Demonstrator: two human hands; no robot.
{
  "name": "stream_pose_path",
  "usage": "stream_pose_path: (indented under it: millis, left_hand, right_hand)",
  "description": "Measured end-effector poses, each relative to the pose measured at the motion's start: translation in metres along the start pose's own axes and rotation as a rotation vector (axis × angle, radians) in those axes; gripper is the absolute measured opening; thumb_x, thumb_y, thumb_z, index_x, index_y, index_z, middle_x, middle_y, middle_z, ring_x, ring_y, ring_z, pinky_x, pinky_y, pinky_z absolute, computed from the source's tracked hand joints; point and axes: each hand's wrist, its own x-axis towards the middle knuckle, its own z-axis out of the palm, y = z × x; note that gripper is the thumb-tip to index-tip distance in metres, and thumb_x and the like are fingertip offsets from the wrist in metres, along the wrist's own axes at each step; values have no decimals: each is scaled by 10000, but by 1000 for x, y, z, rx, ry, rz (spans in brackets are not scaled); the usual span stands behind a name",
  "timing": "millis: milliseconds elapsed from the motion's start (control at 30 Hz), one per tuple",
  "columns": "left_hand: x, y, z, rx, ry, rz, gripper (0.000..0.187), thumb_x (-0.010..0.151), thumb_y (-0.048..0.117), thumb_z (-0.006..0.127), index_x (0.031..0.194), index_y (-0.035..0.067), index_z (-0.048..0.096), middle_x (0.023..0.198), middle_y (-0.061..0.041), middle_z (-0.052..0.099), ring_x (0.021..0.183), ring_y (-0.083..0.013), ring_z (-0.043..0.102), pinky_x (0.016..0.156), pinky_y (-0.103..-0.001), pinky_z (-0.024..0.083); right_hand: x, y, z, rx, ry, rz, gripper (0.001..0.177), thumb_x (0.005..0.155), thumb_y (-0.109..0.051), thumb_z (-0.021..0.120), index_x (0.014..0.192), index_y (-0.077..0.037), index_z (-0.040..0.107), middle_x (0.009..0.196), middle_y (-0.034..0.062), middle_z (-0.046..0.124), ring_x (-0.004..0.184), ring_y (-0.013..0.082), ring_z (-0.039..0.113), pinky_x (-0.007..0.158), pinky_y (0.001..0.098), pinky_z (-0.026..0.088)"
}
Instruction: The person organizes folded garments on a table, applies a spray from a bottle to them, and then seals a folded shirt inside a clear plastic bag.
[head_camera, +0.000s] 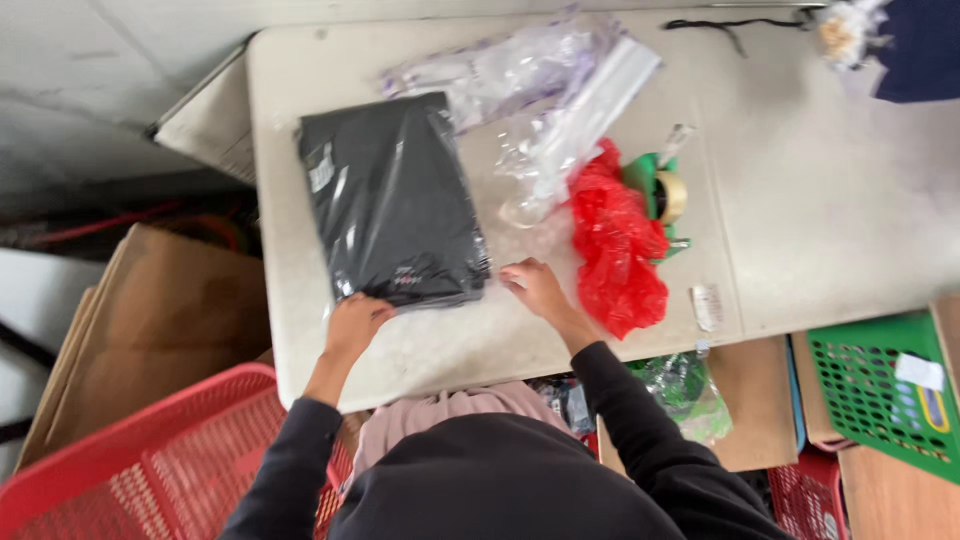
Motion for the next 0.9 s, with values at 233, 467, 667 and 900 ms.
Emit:
stream_pose_path:
  millis: [233,467,667,900]
  left_hand:
    - [5,9,-6,105,-150,-126,170,780,505,600,892,427,700,816,20,642,854,-230,664,787,-332,542]
    - [1,9,-7,103,-117,-141,190,749,519,634,888,416,713,768,-11,636,849,-222,663,828,-323,547]
    - [2,0,2,119,-86,-112,200,755,551,619,886,425,702,759,30,641,844,-179,664,834,-307,552]
    - [3,2,2,103,-65,-99,182,762,520,625,875,404,708,736,31,653,849,-183,662,847,-310,549]
  right_hand:
    - [-42,55,-146,-321,1062,510,383,793,-220,694,1147,-156,562,1097,126,517,979,351,549,843,447,474]
    - [-50,146,-201,451,664,1008,209,792,-198,676,921,-33,679,813,184,621,618,319,652,490,395,617]
    - [-66,137,-204,1307,1090,752,218,758,-69,662,929,57,611,875,127,500,773,387,550,665,745,479]
    - [-81,67,-191,1630,1422,472,82,699,-70,563,749,-6,549,1027,155,618,1081,377,578,771,753,444]
